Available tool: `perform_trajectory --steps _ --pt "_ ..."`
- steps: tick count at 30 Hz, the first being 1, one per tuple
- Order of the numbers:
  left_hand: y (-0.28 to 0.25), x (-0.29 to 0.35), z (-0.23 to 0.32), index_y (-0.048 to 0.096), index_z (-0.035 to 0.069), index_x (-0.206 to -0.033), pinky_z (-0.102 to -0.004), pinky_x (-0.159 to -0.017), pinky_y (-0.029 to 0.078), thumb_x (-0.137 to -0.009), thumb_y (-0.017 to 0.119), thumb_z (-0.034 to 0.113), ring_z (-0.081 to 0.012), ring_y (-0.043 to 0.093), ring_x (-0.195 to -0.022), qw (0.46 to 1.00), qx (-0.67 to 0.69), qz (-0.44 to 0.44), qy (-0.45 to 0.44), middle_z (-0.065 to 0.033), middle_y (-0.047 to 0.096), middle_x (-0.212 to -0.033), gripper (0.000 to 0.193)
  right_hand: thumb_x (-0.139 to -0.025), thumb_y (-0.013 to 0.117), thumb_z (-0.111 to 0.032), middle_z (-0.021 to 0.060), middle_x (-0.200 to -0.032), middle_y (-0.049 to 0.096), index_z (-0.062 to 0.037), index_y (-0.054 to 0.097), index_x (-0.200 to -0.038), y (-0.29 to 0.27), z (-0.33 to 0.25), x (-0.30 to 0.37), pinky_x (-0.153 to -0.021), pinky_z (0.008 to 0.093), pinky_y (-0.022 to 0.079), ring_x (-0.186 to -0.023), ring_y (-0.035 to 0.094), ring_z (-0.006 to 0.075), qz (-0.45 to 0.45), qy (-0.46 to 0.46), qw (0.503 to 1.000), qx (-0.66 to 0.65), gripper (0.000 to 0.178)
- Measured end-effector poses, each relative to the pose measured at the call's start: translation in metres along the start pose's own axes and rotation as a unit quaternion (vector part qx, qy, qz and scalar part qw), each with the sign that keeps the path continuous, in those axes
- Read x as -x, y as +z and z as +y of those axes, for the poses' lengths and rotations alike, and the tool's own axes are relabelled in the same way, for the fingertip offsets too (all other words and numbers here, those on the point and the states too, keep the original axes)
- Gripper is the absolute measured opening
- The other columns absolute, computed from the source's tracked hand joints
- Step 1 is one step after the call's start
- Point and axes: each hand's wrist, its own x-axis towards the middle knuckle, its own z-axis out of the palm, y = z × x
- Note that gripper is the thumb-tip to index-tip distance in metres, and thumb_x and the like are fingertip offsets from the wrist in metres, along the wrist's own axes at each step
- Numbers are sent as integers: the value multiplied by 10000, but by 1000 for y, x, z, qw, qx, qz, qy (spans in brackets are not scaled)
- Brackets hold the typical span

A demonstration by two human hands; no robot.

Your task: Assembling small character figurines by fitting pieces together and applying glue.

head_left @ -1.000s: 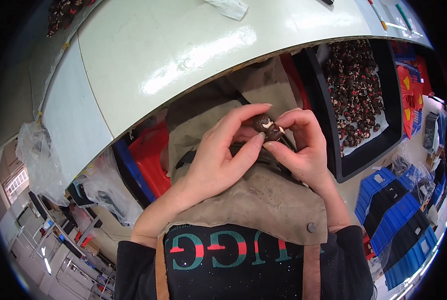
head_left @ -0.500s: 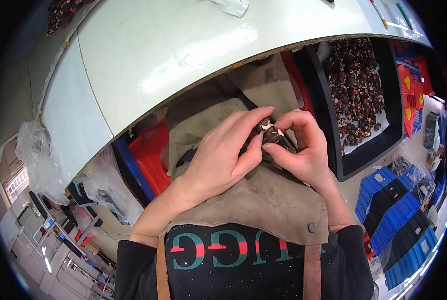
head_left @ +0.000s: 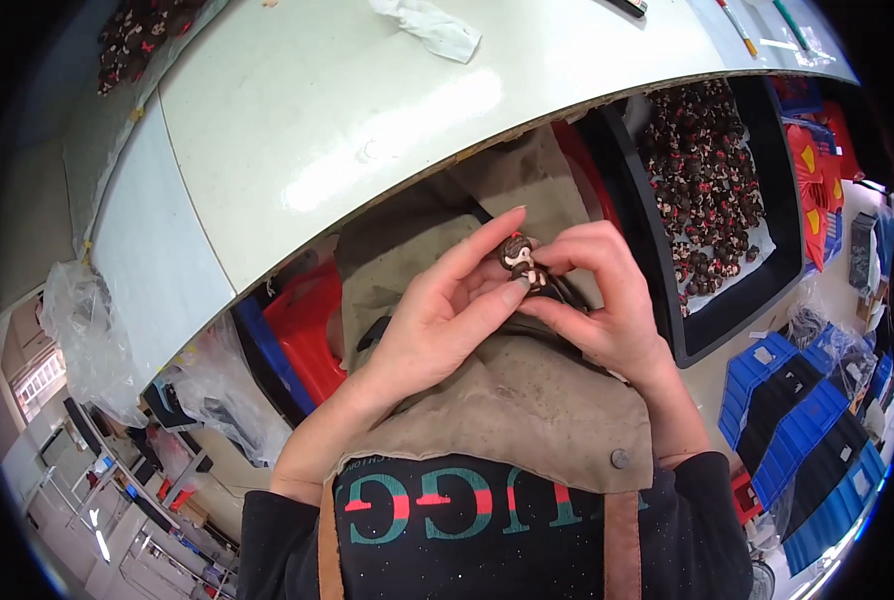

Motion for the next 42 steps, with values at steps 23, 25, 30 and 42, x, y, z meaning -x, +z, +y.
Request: perform_trajectory --steps 23,25,30,42 --pt "4 -8 -1 422 -13 -1284 -386 -962 425 -988 346 365 -250 554 -1092 994 95 -25 -44 -141 560 -1143 486 -607 806 -27 108 -982 528 -43 546 -950 3 0 -12 -734 321 472 -871 554 232 75 -52 993 77 431" --pt "3 -7 0 421 -12 -1286 -387 -959 427 -995 329 360 -253 559 -1086 993 104 -13 -60 -137 563 -1143 481 -608 808 -37 108 -987 531 -41 553 -963 1 -2 -13 -754 324 470 -890 554 236 68 -40 996 51 437" --pt "2 -7 -1 417 -11 -1293 -390 -957 434 -1013 287 352 -257 566 -1087 991 115 -14 -67 -127 570 -1148 477 -641 794 -68 107 -1017 538 -38 580 -1020 0 -4 -12 -806 330 460 -945 552 248 39 -30 998 35 436" --pt "1 -5 -1 386 -27 -1326 -353 -1008 403 -1010 304 400 -208 536 -1133 993 105 -28 -42 -132 540 -1193 537 -712 647 18 130 -1162 544 -17 556 -1070 2 -8 -12 -803 311 472 -987 567 239 14 2 1000 13 371"
